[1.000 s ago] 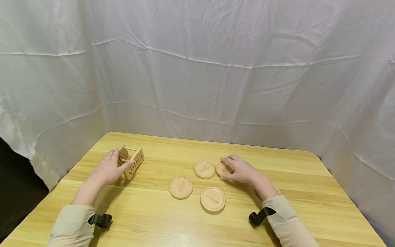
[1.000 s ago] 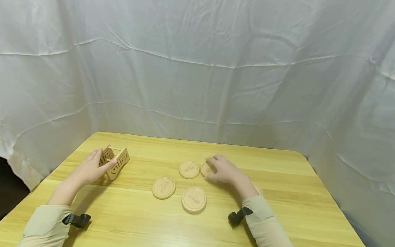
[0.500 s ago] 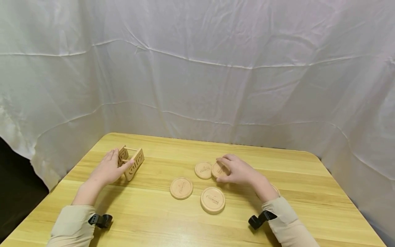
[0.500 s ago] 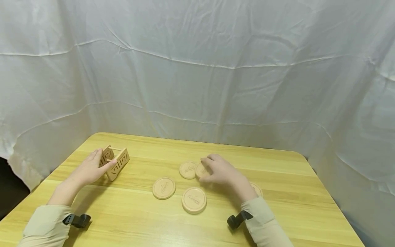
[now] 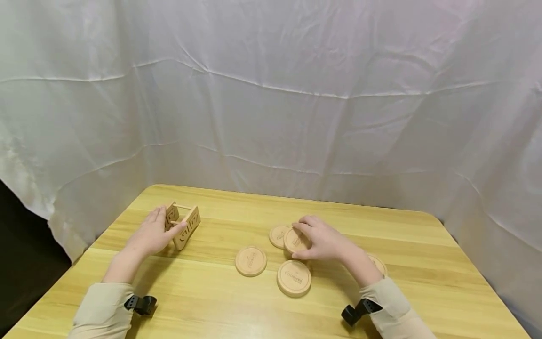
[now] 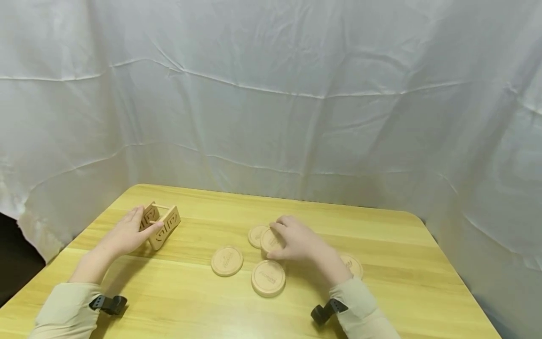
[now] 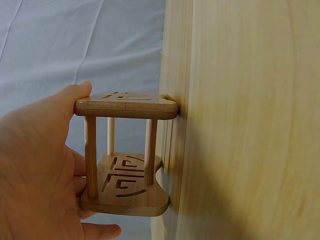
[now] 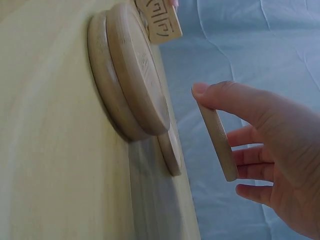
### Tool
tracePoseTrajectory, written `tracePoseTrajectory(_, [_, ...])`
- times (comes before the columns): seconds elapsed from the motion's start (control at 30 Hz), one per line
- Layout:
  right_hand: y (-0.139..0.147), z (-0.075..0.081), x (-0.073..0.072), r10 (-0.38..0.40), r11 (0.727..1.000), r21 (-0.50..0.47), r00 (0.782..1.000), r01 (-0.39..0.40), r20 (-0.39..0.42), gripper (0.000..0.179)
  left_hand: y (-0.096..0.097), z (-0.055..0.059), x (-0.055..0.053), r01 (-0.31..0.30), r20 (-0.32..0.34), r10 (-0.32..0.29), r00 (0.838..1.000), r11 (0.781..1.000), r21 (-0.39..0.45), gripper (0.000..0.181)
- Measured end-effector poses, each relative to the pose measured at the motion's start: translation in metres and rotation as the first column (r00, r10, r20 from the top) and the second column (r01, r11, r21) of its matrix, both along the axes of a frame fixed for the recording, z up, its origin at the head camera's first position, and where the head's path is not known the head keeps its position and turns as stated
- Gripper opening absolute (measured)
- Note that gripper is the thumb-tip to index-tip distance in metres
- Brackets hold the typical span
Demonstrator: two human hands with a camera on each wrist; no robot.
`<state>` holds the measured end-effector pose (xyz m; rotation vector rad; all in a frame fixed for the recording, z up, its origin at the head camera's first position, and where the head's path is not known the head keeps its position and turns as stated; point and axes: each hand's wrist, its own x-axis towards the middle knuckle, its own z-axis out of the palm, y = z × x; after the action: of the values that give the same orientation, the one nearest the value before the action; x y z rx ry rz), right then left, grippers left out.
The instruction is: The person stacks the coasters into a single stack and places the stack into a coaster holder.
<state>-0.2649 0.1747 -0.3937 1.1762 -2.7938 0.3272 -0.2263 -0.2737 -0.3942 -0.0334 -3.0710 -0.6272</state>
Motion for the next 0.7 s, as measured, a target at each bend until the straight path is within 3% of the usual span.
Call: tracePoseTrajectory(0.7, [-0.002, 0.008, 0.035, 0.092, 0.995, 0.028, 0.995, -0.091, -0.030, 0.079, 0.000, -0.002, 0.000, -0.006, -0.005, 0.006, 1.000, 1.000, 0.011, 0.105])
